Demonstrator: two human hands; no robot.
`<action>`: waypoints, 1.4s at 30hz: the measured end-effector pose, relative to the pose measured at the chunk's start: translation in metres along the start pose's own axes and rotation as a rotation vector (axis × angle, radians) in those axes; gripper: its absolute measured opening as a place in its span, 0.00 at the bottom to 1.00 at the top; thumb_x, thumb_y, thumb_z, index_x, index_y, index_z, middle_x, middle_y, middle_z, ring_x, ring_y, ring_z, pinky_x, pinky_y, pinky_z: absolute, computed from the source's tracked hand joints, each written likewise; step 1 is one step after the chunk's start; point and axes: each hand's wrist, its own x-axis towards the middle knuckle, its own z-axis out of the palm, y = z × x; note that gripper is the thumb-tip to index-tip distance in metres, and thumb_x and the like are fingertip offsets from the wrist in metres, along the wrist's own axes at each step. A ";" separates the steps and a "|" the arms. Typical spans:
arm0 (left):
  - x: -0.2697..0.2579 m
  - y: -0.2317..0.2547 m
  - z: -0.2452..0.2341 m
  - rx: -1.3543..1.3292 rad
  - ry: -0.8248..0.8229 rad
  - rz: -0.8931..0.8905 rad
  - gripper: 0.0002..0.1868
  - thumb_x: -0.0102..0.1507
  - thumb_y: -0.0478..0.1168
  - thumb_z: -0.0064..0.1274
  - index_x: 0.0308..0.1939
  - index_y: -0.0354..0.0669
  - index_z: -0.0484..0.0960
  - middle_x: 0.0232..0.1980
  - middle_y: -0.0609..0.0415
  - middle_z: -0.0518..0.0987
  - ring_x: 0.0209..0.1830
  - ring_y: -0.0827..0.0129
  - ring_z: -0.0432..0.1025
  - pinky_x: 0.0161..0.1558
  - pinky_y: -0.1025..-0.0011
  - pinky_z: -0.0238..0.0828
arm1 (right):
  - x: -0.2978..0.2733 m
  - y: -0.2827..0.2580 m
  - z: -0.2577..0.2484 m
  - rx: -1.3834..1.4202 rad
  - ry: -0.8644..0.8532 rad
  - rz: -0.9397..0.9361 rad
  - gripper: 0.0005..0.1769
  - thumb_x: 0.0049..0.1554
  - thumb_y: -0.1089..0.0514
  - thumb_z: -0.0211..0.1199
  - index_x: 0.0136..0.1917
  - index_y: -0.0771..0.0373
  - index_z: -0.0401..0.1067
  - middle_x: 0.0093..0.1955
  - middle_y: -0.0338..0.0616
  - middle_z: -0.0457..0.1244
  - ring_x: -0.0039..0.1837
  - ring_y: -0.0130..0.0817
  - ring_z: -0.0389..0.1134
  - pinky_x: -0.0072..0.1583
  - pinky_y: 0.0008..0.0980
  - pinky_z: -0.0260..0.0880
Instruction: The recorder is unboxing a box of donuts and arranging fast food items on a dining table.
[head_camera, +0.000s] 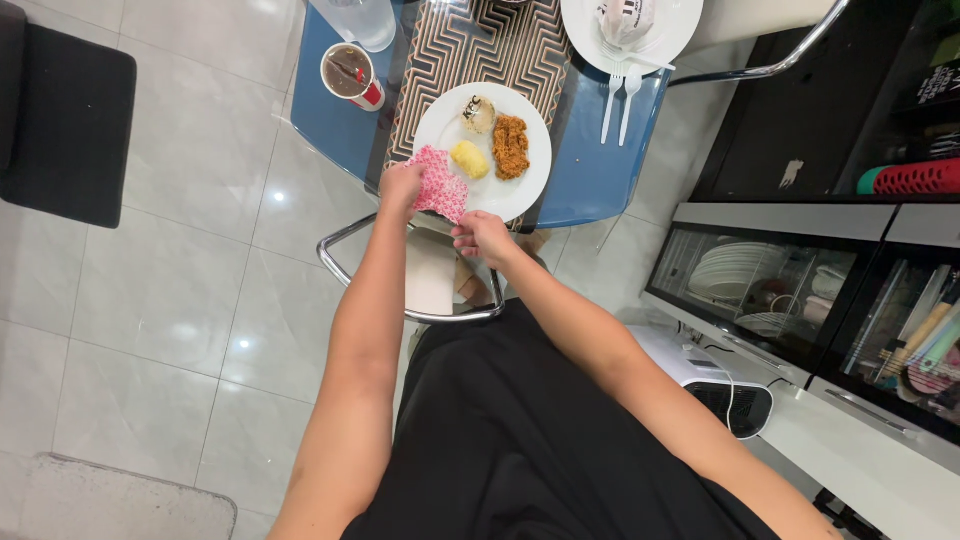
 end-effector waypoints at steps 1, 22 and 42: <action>-0.018 0.013 -0.003 -0.001 0.000 0.000 0.10 0.61 0.37 0.58 0.40 0.31 0.84 0.34 0.53 0.81 0.30 0.71 0.72 0.33 0.67 0.68 | -0.006 -0.004 -0.001 -0.001 0.000 0.000 0.07 0.62 0.55 0.56 0.50 0.59 0.69 0.43 0.39 0.69 0.42 0.32 0.70 0.43 0.32 0.70; -0.058 0.055 0.042 0.624 0.131 0.715 0.15 0.56 0.34 0.55 0.46 0.48 0.88 0.44 0.46 0.78 0.42 0.53 0.76 0.47 0.59 0.73 | -0.014 -0.097 -0.027 -1.178 0.510 -0.996 0.11 0.53 0.59 0.67 0.51 0.51 0.81 0.44 0.46 0.67 0.46 0.46 0.71 0.47 0.44 0.71; -0.034 0.005 0.036 0.483 0.207 0.636 0.11 0.54 0.36 0.65 0.40 0.40 0.84 0.39 0.47 0.80 0.36 0.54 0.76 0.42 0.60 0.73 | -0.021 -0.071 -0.021 -1.318 0.559 -1.065 0.13 0.54 0.60 0.66 0.52 0.49 0.81 0.44 0.41 0.66 0.45 0.44 0.71 0.46 0.43 0.72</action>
